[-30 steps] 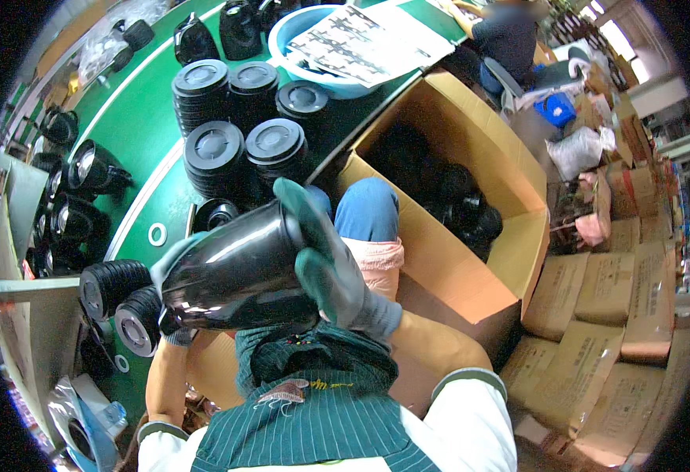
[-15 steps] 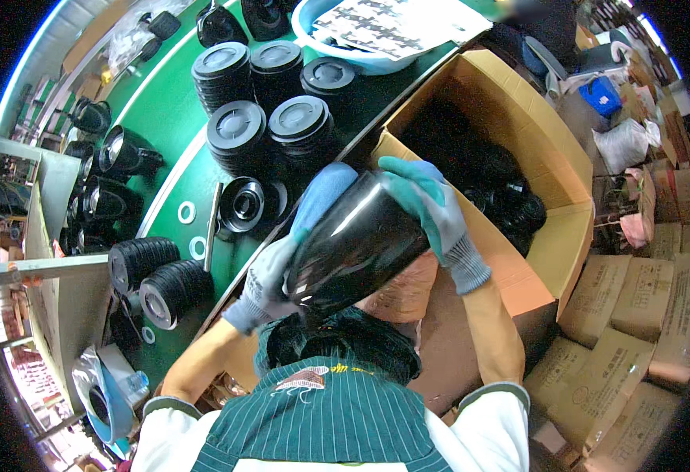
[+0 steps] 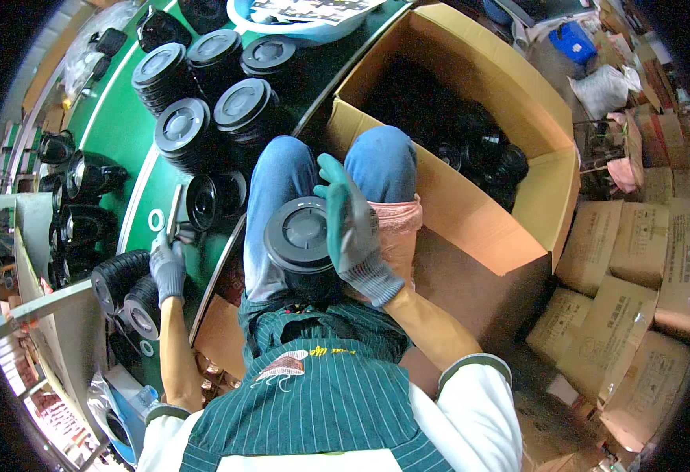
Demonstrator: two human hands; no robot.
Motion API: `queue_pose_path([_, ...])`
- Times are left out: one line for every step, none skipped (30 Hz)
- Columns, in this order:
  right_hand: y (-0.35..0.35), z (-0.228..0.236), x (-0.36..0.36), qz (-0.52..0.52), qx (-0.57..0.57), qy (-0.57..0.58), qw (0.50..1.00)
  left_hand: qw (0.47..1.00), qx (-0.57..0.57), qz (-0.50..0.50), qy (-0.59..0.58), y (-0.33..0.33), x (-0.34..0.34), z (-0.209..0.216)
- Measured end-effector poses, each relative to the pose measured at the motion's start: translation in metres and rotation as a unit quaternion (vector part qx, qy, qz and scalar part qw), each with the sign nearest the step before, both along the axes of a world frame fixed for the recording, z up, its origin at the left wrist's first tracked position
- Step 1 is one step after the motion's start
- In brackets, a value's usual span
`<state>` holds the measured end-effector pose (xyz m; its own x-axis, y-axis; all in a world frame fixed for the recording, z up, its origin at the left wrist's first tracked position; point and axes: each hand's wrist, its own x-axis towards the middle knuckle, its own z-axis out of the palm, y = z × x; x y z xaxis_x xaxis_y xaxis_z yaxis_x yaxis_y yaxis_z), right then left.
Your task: The person sits on the floor and repeatedly assembles black kettles by inserting a metal rod into the base and screwing on a lid. They handle each kettle one at a time, placing completed units on a nearby green table.
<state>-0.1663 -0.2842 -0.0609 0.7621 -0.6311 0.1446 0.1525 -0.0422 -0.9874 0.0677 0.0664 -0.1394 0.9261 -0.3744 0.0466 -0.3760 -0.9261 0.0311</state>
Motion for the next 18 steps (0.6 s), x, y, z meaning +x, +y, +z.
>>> queue_pose_path([-0.001,-0.008,-0.002,-0.008,0.072,-0.002,0.997,0.999,-0.009,-0.005,-0.034,-0.002,-0.007,0.012])
queue_pose_path([-0.002,-0.019,-0.008,-0.022,0.145,-0.002,0.989,0.997,-0.059,0.003,-0.044,-0.022,-0.019,0.041])
queue_pose_path([-0.001,-0.024,-0.01,-0.026,0.177,-0.018,0.984,0.994,-0.11,0.011,-0.024,-0.036,-0.032,0.072])
queue_pose_path([0.0,-0.028,-0.012,-0.029,0.208,-0.036,0.977,0.98,-0.196,-0.025,0.011,-0.044,-0.042,0.099])
queue_pose_path([0.002,-0.03,-0.014,-0.027,0.242,-0.051,0.968,0.957,-0.272,-0.05,0.088,-0.057,-0.053,0.129])
queue_pose_path([0.005,-0.028,-0.013,-0.036,0.231,-0.025,0.972,0.919,-0.342,-0.064,0.186,-0.08,-0.065,0.159])
queue_pose_path([0.005,-0.019,-0.008,-0.044,0.217,-0.002,0.975,0.901,-0.349,-0.055,0.251,-0.096,-0.074,0.178])
queue_pose_path([0.007,-0.012,-0.005,-0.049,0.204,0.02,0.978,0.869,-0.391,-0.168,0.252,-0.115,-0.075,0.183])
queue_pose_path([0.009,-0.008,-0.005,-0.031,0.206,0.016,0.978,0.874,-0.341,-0.244,0.245,-0.132,-0.075,0.188])
queue_pose_path([0.011,0.003,-0.004,-0.02,0.233,0.018,0.972,0.87,-0.288,-0.321,0.239,-0.148,-0.073,0.191])
queue_pose_path([0.011,0.018,-0.002,-0.009,0.259,0.019,0.966,0.875,-0.227,-0.341,0.257,-0.163,-0.075,0.197])
queue_pose_path([0.007,0.027,-0.002,-0.002,0.282,0.019,0.959,0.874,-0.166,-0.365,0.274,-0.177,-0.075,0.201])
queue_pose_path([0.002,0.016,-0.006,0.025,0.197,0.011,0.98,0.874,-0.121,-0.4,0.249,-0.184,-0.074,0.201])
queue_pose_path([-0.004,0.01,-0.002,0.048,0.238,-0.014,0.97,0.878,-0.091,-0.4,0.246,-0.188,-0.076,0.203])
queue_pose_path([-0.014,0.005,0.007,0.071,0.277,-0.039,0.957,0.882,-0.068,-0.392,0.251,-0.193,-0.078,0.21])
queue_pose_path([-0.021,-0.002,0.011,0.087,0.316,-0.062,0.943,0.882,-0.045,-0.39,0.261,-0.198,-0.08,0.212])
queue_pose_path([-0.026,0.02,0.021,0.081,0.348,-0.01,0.934,0.89,-0.023,-0.383,0.247,-0.201,-0.088,0.215])
queue_pose_path([-0.032,0.011,0.03,0.117,0.342,0.011,0.932,0.897,-0.002,-0.375,0.233,-0.203,-0.098,0.217])
